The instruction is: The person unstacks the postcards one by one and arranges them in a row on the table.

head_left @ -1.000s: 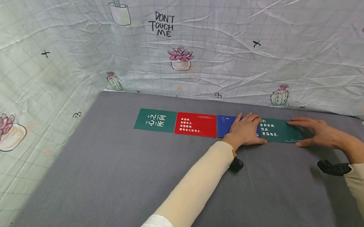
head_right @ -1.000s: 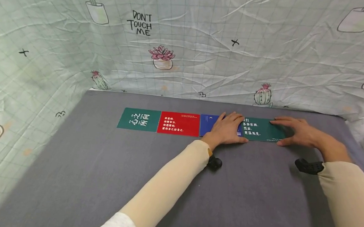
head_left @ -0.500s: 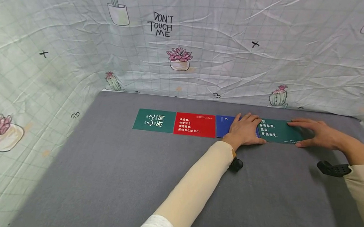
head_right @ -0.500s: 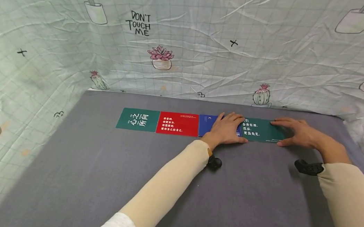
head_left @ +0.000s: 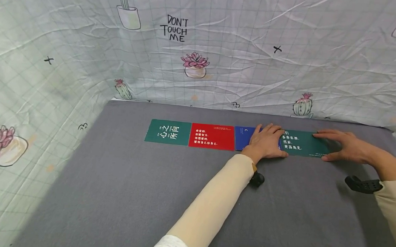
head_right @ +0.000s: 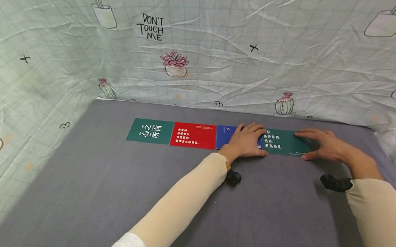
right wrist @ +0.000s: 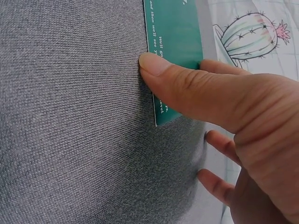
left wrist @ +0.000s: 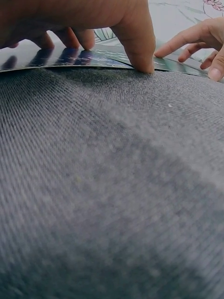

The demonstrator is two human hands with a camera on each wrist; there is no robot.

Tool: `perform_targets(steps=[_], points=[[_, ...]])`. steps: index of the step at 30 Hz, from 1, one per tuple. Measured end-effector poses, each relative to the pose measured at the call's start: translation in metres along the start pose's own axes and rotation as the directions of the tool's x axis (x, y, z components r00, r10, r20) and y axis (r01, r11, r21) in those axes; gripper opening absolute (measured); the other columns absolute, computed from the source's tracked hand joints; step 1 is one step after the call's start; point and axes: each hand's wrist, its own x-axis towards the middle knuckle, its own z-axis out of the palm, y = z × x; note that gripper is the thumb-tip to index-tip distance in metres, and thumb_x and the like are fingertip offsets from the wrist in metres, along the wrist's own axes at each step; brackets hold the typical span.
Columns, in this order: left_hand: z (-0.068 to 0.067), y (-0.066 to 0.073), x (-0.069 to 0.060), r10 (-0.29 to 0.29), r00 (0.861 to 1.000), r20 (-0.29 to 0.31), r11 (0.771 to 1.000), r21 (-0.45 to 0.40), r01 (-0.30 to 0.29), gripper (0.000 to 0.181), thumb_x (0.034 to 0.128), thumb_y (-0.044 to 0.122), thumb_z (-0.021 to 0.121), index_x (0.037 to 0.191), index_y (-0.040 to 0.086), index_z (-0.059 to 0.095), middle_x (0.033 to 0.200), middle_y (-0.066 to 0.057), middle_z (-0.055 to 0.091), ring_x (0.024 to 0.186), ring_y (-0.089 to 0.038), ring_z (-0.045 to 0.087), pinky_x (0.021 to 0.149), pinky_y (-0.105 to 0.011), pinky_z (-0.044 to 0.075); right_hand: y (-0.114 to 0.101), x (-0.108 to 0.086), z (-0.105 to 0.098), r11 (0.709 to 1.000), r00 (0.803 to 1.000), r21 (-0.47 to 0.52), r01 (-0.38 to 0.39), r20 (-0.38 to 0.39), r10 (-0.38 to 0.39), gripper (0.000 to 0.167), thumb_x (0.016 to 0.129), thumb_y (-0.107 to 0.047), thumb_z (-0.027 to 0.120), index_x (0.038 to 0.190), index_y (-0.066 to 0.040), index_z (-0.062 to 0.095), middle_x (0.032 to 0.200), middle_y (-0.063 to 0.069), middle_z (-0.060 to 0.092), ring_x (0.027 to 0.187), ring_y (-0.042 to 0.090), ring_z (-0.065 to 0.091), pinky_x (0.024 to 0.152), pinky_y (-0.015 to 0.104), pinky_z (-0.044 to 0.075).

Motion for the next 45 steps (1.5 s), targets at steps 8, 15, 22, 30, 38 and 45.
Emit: perform_targets(steps=[8,15,22,30,38,45], points=[[0.000,-0.005,-0.002,0.012,1.000,-0.013,1.000,-0.009,-0.012,0.081,0.0828,0.067,0.055,0.151,0.036,0.024,0.155,0.018,0.017,0.142,-0.005,0.010,0.115,-0.035,0.004,-0.002,0.002,0.003,1.000,1.000,0.003,0.011,-0.006,-0.011,0.081,0.073,-0.030,0.083,0.138,0.002,0.045,0.143,0.030,0.031,0.128,0.055,0.022,0.093,0.071,0.020],[-0.002,-0.004,-0.012,0.089,0.992,-0.085,0.995,-0.041,-0.093,0.081,0.0849,0.066,0.051,0.153,0.034,0.020,0.157,0.017,0.011,0.143,-0.003,0.005,0.114,-0.032,0.006,-0.005,0.000,0.003,1.000,1.000,0.002,0.000,-0.029,0.000,0.082,0.077,-0.033,0.080,0.140,0.001,0.041,0.144,0.031,0.028,0.130,0.056,0.019,0.092,0.073,0.016],[-0.018,-0.007,-0.038,0.155,0.971,-0.180,0.987,-0.017,-0.160,0.079,0.0876,0.063,0.049,0.153,0.029,0.021,0.158,0.014,0.009,0.144,-0.007,0.001,0.115,-0.034,0.006,-0.019,-0.009,0.003,0.999,0.985,-0.048,0.009,-0.173,-0.017,0.078,0.082,-0.032,0.076,0.142,0.001,0.039,0.141,0.033,0.031,0.127,0.057,0.024,0.092,0.073,0.018],[-0.027,-0.027,-0.100,0.216,0.932,-0.290,0.968,-0.059,-0.243,0.078,0.0855,0.055,0.058,0.150,0.021,0.032,0.157,0.002,0.020,0.144,-0.018,0.012,0.113,-0.038,0.017,-0.048,-0.038,0.024,0.996,0.914,-0.090,-0.028,-0.407,-0.011,0.076,0.088,-0.028,0.071,0.148,-0.003,0.031,0.137,0.035,0.036,0.124,0.056,0.029,0.099,0.071,0.017],[-0.028,-0.061,-0.172,0.205,0.898,-0.388,0.970,-0.042,-0.239,0.078,0.0824,0.054,0.064,0.147,0.019,0.039,0.150,-0.002,0.034,0.142,-0.024,0.020,0.112,-0.050,0.017,-0.063,-0.078,0.037,0.997,0.851,-0.053,-0.050,-0.526,0.015,0.074,0.091,-0.025,0.067,0.152,-0.011,0.027,0.150,0.027,0.027,0.136,0.049,0.018,0.107,0.065,0.008],[-0.027,-0.107,-0.226,0.127,0.861,-0.492,0.978,-0.082,-0.191,0.079,0.0785,0.049,0.071,0.145,0.016,0.042,0.147,-0.006,0.039,0.140,-0.028,0.024,0.108,-0.060,0.017,-0.070,-0.094,0.050,0.990,0.829,-0.130,-0.061,-0.558,-0.022,0.081,0.090,-0.033,0.066,0.152,-0.007,0.022,0.155,0.023,0.016,0.142,0.041,0.004,0.111,0.058,-0.001]])
